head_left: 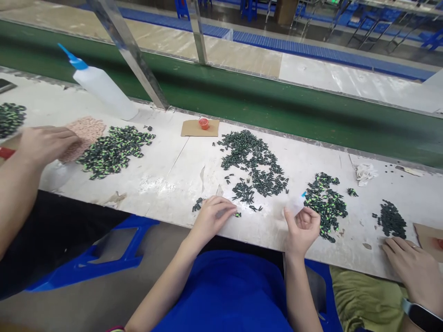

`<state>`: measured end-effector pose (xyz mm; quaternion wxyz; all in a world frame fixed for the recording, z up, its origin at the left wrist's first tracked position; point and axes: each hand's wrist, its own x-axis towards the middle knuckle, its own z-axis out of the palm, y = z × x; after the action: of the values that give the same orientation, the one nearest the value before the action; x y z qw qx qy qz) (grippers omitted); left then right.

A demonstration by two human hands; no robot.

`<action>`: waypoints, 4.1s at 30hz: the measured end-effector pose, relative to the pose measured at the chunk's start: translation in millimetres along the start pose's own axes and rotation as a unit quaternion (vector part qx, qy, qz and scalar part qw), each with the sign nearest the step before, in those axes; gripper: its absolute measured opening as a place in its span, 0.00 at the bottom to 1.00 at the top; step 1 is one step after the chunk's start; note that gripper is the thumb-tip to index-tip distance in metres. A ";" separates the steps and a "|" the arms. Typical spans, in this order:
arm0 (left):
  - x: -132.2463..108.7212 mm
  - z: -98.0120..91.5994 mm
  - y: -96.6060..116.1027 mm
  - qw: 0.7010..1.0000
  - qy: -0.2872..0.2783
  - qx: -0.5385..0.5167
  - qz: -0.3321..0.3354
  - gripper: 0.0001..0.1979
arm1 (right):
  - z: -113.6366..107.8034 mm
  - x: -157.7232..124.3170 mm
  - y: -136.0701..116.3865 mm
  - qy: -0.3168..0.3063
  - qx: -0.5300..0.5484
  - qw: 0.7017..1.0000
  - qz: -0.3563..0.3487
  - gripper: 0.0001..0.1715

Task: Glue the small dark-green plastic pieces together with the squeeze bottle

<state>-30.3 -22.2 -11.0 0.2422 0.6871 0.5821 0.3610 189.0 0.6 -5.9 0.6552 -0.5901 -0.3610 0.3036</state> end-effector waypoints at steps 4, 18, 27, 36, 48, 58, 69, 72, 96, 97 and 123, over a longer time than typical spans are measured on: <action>11.1 2.2 -1.2 0.996 0.044 0.064 -0.039 0.05 | 2.5 11.8 1.6 -0.027 -0.011 1.000 0.005 0.28; 12.5 5.1 23.6 0.986 0.052 -0.154 -0.049 0.03 | 7.6 -44.8 -7.8 -0.070 -0.109 0.976 -0.176 0.23; -2.7 9.4 31.1 0.983 0.021 -0.178 -0.041 0.13 | 35.0 -50.1 -11.5 -0.228 0.048 0.966 0.111 0.13; -15.7 17.4 12.1 0.997 0.039 0.065 0.004 0.06 | 21.6 -44.0 -3.8 -0.306 -0.148 0.940 0.024 0.14; -10.3 6.9 24.5 1.000 -0.018 0.003 0.021 0.07 | 21.8 -45.1 -12.1 -0.357 -0.134 0.924 -0.016 0.09; -10.5 3.4 31.8 0.997 0.005 -0.027 0.075 0.10 | 19.0 -43.2 -22.3 -0.356 -0.026 0.927 0.112 0.08; -23.7 12.9 50.1 0.996 0.081 -0.008 0.019 0.10 | 21.0 -53.5 -16.3 -0.312 0.006 0.948 0.060 0.10; -24.8 13.0 50.7 0.996 0.084 0.005 0.043 0.10 | 22.4 -53.6 -15.2 -0.312 0.018 0.948 0.058 0.09; -15.2 -19.9 -5.5 0.973 0.132 0.186 -0.035 0.10 | -71.2 38.9 -3.6 -0.078 -0.392 0.854 -0.333 0.08; -16.0 -24.6 -10.6 0.968 0.138 0.204 -0.042 0.10 | -70.5 42.6 -2.6 -0.066 -0.402 0.848 -0.339 0.09; -9.6 5.5 6.4 0.995 0.030 0.077 -0.048 0.02 | -17.7 -1.0 -10.1 -0.307 -0.023 0.951 0.038 0.18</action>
<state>-22.6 -32.4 -11.7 0.1885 0.6636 0.6476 0.3237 202.9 -11.3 3.2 0.4871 -0.4962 -0.5287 0.4867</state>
